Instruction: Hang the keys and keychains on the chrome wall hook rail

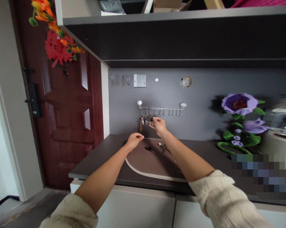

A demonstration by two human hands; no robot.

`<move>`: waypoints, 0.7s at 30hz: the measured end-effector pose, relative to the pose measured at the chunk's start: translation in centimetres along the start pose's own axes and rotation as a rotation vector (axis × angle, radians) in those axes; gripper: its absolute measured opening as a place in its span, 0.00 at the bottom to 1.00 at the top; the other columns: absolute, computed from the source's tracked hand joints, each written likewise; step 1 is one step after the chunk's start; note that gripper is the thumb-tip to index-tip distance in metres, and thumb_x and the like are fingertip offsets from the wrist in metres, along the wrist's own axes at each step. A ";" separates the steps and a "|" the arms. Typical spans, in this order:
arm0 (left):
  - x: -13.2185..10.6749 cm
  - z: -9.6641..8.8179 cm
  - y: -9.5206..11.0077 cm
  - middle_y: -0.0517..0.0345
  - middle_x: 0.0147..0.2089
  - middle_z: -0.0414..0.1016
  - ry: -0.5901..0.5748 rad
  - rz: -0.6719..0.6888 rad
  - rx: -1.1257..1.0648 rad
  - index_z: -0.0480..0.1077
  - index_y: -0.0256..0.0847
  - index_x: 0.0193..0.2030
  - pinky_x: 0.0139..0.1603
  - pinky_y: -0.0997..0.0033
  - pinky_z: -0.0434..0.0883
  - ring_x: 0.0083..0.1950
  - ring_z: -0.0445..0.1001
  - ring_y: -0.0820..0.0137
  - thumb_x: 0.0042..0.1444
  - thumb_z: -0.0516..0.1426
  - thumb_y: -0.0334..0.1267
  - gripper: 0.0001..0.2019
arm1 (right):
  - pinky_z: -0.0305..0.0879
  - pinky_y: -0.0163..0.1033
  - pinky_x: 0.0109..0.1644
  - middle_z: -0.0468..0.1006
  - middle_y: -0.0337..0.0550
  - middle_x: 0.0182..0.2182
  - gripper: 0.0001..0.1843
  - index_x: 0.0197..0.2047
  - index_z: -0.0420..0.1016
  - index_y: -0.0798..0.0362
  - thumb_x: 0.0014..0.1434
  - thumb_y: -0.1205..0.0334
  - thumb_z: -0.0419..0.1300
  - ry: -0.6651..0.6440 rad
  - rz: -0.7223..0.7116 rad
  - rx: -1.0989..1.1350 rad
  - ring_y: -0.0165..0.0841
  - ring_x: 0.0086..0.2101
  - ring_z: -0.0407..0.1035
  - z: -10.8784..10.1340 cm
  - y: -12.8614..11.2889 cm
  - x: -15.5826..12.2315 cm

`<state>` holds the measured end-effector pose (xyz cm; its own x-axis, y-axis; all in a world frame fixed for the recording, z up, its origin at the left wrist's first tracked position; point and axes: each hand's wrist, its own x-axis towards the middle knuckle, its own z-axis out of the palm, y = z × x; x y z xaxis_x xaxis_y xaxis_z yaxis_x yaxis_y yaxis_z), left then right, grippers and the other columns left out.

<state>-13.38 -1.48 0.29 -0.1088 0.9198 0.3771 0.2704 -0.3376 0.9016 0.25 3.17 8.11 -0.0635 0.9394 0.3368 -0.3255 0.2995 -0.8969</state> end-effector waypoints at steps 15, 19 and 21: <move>0.5 0.1 -0.7 0.60 0.21 0.68 0.009 0.037 0.117 0.71 0.36 0.26 0.27 0.75 0.59 0.24 0.63 0.75 0.43 0.56 0.38 0.07 | 0.70 0.34 0.28 0.64 0.35 0.19 0.03 0.29 0.61 0.54 0.54 0.67 0.51 0.168 0.088 -0.007 0.24 0.22 0.67 1.8 0.4 5.3; 0.5 0.1 -0.7 0.60 0.21 0.68 0.009 0.028 0.107 0.71 0.36 0.26 0.27 0.75 0.59 0.24 0.62 0.76 0.43 0.56 0.38 0.07 | 0.70 0.34 0.28 0.64 0.35 0.17 0.04 0.27 0.61 0.55 0.53 0.68 0.52 0.183 0.090 -0.023 0.24 0.21 0.67 1.8 0.7 5.8; 0.5 0.1 -0.6 0.60 0.22 0.68 0.009 0.028 0.112 0.71 0.36 0.26 0.27 0.75 0.59 0.24 0.63 0.76 0.43 0.56 0.38 0.07 | 0.70 0.33 0.28 0.64 0.35 0.17 0.04 0.27 0.62 0.55 0.53 0.68 0.52 0.197 0.091 -0.041 0.24 0.20 0.66 1.8 0.8 6.0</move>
<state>-13.55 -0.80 -0.09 -0.1077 0.9083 0.4043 0.3788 -0.3385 0.8614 -2.09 8.74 9.94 0.0963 0.9762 0.1945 -0.2877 0.2144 -0.9334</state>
